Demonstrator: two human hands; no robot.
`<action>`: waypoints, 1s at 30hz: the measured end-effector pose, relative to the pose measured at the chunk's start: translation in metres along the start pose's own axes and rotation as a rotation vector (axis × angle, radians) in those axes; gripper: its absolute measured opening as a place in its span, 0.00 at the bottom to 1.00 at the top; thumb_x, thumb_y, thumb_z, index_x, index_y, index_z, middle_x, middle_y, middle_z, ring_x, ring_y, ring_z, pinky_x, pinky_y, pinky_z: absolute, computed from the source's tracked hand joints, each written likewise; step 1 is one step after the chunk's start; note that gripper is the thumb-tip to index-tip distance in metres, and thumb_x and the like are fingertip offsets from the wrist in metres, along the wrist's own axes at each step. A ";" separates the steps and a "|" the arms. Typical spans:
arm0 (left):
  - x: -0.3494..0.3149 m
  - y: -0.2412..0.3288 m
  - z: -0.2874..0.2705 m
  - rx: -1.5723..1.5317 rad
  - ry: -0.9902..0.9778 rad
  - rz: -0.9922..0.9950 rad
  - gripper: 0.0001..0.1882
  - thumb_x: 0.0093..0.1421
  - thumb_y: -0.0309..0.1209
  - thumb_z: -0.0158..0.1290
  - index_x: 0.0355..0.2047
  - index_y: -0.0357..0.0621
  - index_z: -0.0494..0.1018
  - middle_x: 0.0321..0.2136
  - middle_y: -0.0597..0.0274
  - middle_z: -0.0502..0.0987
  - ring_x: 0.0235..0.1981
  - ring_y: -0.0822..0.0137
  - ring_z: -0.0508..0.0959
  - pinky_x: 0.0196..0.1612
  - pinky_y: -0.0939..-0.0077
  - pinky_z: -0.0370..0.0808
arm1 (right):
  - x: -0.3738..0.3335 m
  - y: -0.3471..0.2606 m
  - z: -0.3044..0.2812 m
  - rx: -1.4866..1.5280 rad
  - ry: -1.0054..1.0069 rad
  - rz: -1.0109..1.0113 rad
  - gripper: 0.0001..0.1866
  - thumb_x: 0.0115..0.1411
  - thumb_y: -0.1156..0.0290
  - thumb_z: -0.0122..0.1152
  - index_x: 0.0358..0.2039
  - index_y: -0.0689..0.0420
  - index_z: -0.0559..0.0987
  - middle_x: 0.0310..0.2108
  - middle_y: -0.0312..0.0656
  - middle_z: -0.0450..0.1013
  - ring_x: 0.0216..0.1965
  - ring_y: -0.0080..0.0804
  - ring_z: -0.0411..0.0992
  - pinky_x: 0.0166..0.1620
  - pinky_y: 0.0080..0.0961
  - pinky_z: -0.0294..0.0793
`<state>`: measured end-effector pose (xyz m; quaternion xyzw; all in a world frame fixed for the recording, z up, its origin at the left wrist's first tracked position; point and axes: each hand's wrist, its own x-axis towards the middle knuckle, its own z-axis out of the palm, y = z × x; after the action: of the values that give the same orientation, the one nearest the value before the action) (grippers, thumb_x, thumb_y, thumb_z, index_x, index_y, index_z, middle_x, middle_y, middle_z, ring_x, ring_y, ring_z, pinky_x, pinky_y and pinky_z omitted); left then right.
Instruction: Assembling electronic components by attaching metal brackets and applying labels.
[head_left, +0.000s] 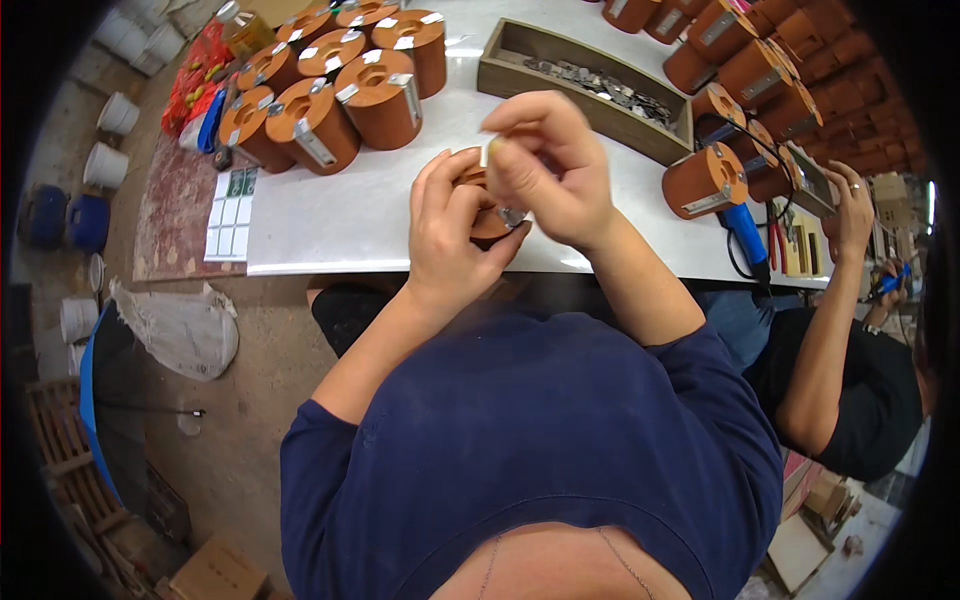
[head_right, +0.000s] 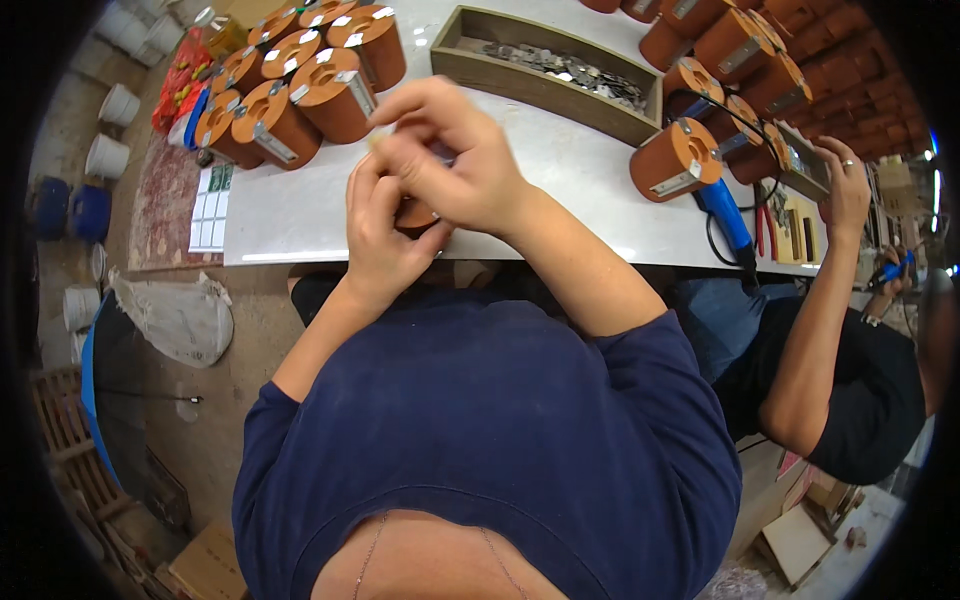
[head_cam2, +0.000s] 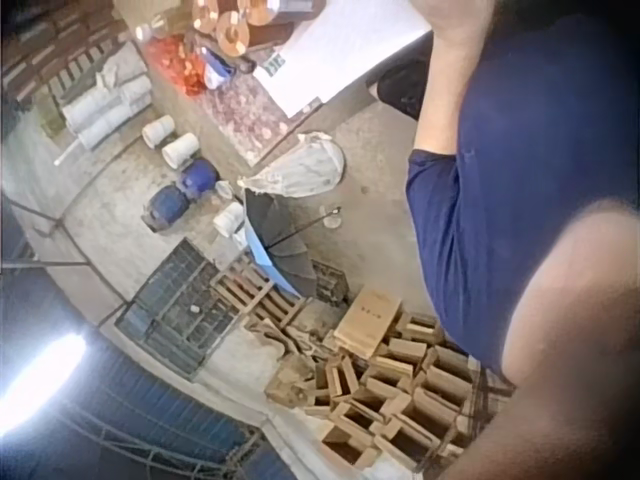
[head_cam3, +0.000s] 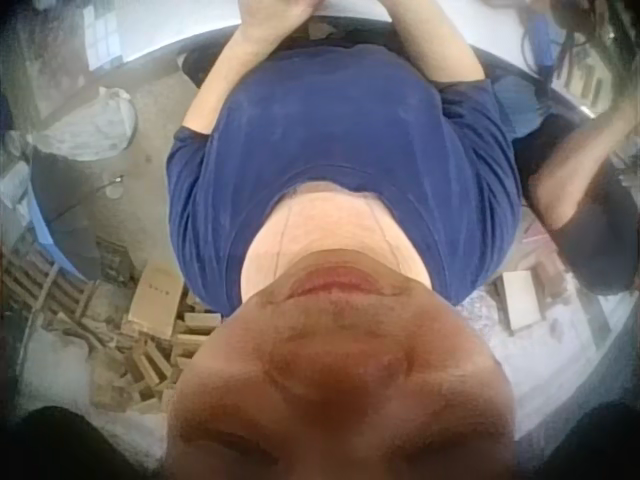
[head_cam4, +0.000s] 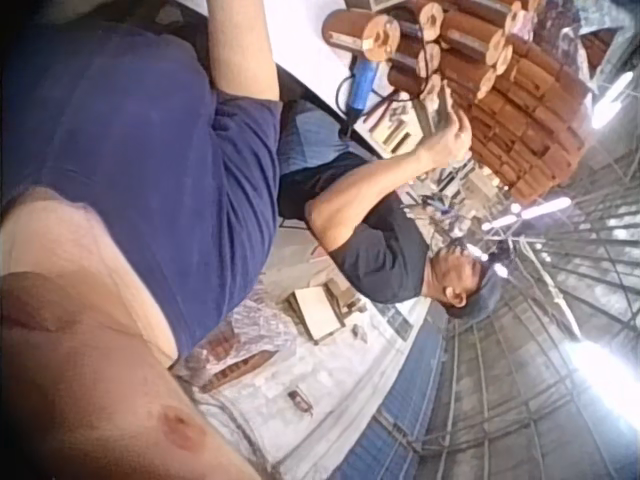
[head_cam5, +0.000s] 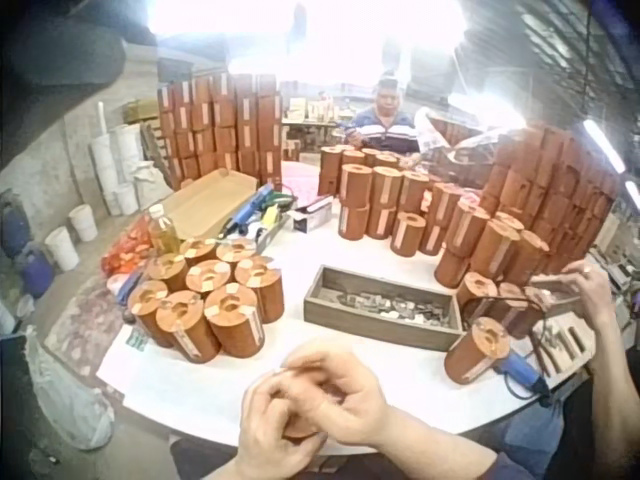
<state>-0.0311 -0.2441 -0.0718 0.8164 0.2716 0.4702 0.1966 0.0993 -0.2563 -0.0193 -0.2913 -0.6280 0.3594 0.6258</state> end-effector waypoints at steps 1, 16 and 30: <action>-0.004 -0.003 -0.004 -0.008 -0.026 -0.009 0.25 0.36 0.26 0.63 0.36 0.39 0.67 0.46 0.47 0.64 0.50 0.46 0.63 0.52 0.56 0.61 | 0.001 -0.002 0.000 -0.057 -0.045 -0.015 0.09 0.55 0.79 0.52 0.39 0.62 0.69 0.24 0.36 0.68 0.24 0.16 0.67 0.26 0.14 0.66; -0.008 -0.016 -0.007 -0.047 -0.140 -0.038 0.33 0.43 0.25 0.64 0.48 0.31 0.60 0.42 0.52 0.68 0.42 0.63 0.71 0.43 0.75 0.68 | 0.015 -0.024 0.000 -0.507 -0.208 0.213 0.14 0.55 0.61 0.55 0.30 0.61 0.68 0.21 0.50 0.71 0.25 0.47 0.71 0.30 0.34 0.70; -0.003 -0.005 -0.005 -0.011 -0.119 -0.065 0.26 0.42 0.26 0.61 0.42 0.32 0.65 0.39 0.55 0.69 0.34 0.68 0.73 0.31 0.82 0.70 | 0.012 -0.001 0.025 0.010 0.287 0.193 0.23 0.61 0.58 0.49 0.14 0.59 0.65 0.12 0.34 0.60 0.17 0.17 0.56 0.20 0.20 0.58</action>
<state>-0.0383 -0.2419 -0.0739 0.8326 0.2833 0.4155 0.2321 0.0740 -0.2493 -0.0100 -0.3955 -0.4997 0.3756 0.6729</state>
